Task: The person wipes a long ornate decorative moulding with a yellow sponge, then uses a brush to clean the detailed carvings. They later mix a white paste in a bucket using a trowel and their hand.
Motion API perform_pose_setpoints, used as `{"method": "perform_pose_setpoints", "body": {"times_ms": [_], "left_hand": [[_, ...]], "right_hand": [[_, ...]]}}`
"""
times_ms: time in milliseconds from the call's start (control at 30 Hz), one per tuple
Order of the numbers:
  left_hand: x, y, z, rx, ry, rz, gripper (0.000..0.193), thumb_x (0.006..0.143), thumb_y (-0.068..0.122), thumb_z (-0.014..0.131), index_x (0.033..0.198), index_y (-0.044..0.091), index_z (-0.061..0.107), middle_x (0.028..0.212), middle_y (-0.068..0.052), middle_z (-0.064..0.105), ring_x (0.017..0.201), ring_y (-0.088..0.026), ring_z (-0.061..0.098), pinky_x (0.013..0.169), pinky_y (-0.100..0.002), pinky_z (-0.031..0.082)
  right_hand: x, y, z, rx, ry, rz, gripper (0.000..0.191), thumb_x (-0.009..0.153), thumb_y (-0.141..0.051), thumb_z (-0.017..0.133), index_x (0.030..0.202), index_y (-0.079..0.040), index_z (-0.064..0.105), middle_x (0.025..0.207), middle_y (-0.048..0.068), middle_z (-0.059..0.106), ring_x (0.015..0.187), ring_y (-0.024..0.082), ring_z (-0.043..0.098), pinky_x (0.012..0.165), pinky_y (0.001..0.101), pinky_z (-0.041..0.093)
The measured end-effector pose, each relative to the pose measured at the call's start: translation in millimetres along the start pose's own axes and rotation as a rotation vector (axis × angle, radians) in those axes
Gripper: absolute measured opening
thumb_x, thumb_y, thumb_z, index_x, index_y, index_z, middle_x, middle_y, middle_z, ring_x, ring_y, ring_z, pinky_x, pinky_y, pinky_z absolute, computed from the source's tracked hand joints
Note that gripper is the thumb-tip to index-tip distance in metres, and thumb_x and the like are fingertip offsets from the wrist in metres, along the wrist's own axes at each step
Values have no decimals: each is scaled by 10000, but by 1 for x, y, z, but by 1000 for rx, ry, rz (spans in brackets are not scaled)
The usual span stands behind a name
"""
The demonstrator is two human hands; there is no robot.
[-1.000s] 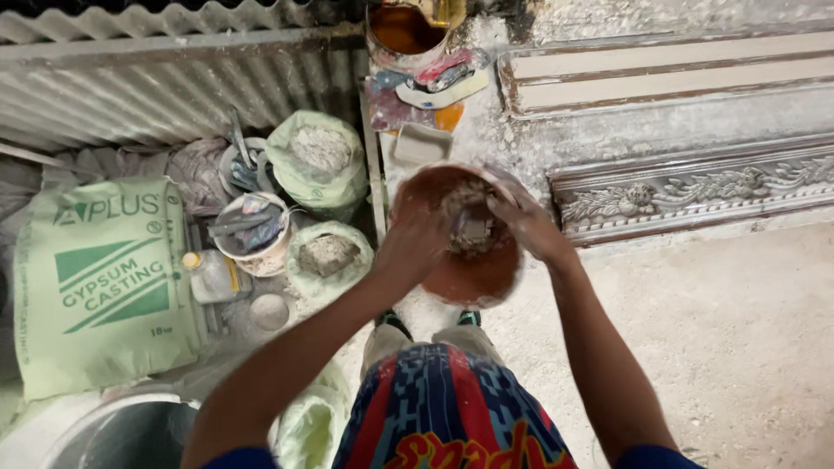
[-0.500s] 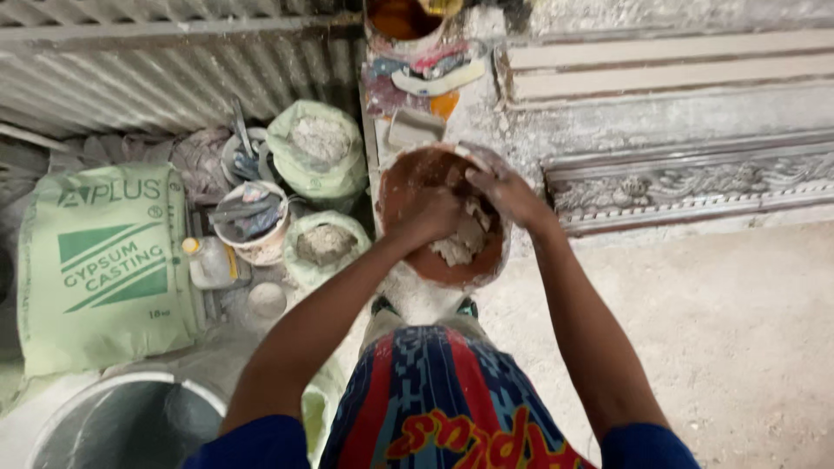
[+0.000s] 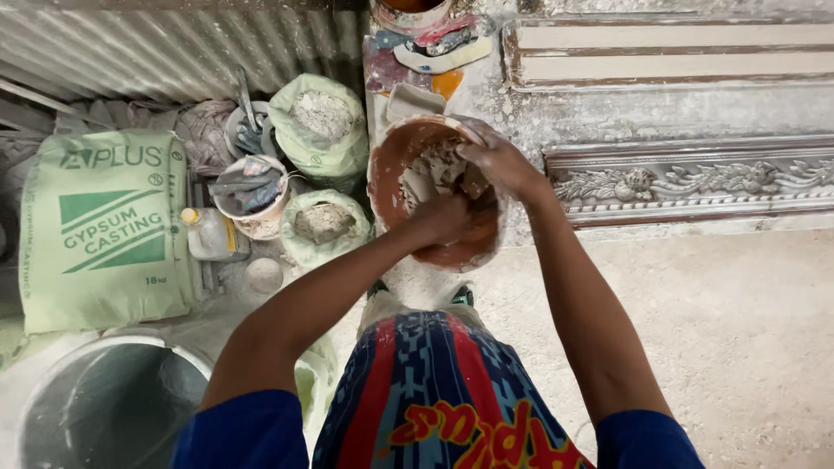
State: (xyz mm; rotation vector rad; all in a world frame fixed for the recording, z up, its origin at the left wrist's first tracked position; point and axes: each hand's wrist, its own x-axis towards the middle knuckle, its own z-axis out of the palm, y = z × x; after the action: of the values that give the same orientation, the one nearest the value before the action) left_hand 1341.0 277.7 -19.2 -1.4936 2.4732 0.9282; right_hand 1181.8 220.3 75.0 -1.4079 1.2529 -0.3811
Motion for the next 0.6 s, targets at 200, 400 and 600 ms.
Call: {"method": "perform_pose_setpoints", "body": {"times_ms": [200, 400, 600], "left_hand": [[-3, 0, -8, 46, -69, -109, 233, 1006, 149, 568, 1102, 24, 740, 1048, -175, 763, 923, -320, 745, 743, -443, 604], [-14, 18, -13, 482, 40, 43, 215, 879, 151, 639, 1038, 66, 756, 969, -132, 752, 853, -292, 738, 618, -424, 604], [-8, 0, -34, 410, 244, -59, 183, 941, 126, 619, 954, 117, 801, 956, -98, 773, 874, -270, 759, 710, -423, 607]], "right_hand": [[-12, -23, 7, 63, -52, 15, 765, 926, -333, 583, 1605, -169, 272, 1638, 245, 260, 1484, 435, 318, 1173, 559, 341], [-11, -19, 4, 33, -60, 124, 758, 922, -326, 602, 1580, -175, 256, 1612, 184, 319, 1450, 386, 377, 1103, 573, 409], [6, -1, -3, 41, -65, -115, 675, 941, -296, 640, 1550, -110, 419, 1529, 194, 524, 1391, 324, 501, 1140, 366, 416]]}}
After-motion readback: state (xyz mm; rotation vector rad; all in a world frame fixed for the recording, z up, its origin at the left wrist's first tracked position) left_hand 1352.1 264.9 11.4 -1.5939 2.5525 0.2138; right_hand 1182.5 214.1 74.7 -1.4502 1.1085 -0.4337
